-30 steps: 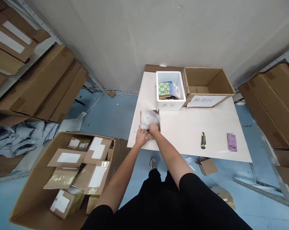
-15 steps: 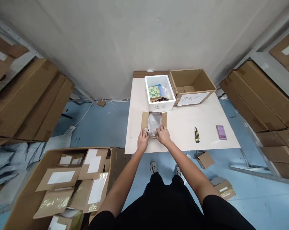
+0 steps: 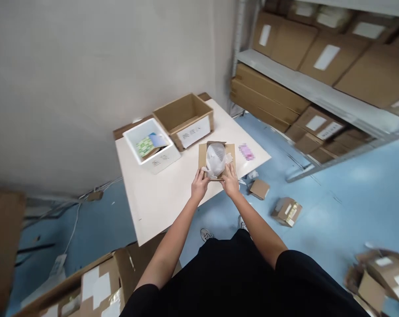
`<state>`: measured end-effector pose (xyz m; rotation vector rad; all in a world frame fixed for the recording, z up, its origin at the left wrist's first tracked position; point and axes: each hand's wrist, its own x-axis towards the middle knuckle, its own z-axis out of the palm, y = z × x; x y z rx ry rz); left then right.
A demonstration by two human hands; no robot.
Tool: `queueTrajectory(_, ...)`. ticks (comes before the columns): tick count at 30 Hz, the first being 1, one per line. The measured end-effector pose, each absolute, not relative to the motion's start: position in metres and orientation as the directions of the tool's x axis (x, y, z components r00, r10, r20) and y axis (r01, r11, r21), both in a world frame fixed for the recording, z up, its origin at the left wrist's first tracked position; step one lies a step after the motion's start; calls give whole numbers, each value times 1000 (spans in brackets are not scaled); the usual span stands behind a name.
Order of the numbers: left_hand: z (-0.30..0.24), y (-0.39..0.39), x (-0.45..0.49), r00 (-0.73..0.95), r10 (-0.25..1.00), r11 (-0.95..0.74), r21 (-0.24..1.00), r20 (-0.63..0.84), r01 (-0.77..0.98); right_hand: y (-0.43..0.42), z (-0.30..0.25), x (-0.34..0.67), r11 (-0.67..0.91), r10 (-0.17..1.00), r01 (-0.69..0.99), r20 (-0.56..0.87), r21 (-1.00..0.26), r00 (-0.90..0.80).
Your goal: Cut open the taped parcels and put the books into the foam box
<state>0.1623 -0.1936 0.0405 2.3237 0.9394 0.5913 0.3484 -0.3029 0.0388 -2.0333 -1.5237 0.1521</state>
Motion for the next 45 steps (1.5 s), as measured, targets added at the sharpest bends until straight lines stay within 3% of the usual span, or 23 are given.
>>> queueTrajectory(9, 33, -315, 442, 929, 348, -758, 621, 125, 201, -495, 37, 557, -566, 708, 685, 156, -458, 689)
queueTrajectory(15, 28, -397, 540, 989, 101, -807, 591, 108, 18, -597, 29, 622, -763, 556, 531, 45, -368, 830)
queueTrajectory(20, 26, -399, 546, 992, 107, -807, 589, 66, 48, -616, 23, 645, -799, 451, 434, 63, -417, 890)
queueTrajectory(22, 25, -381, 537, 984, 169, -796, 596, 50, 106, -602, 22, 650, -752, 479, 467, 102, -465, 872)
queueTrajectory(28, 32, -312, 468, 891, 450, -744, 581, 67, 332, -503, 29, 636, -532, 704, 645, 137, -548, 697)
queueTrajectory(36, 70, -264, 274, 572, 801, -566, 537, 178, 625, -340, 65, 496, -49, 951, 819, 225, -572, 214)
queueTrajectory(41, 86, -285, 97, 244, 942, -331, 534, 228, 778, -276, 85, 320, 315, 943, 783, 270, -537, -194)
queueTrajectory(45, 90, -338, -56, -64, 978, -43, 490, 199, 871, -263, 83, 154, 578, 814, 610, 329, -542, -479)
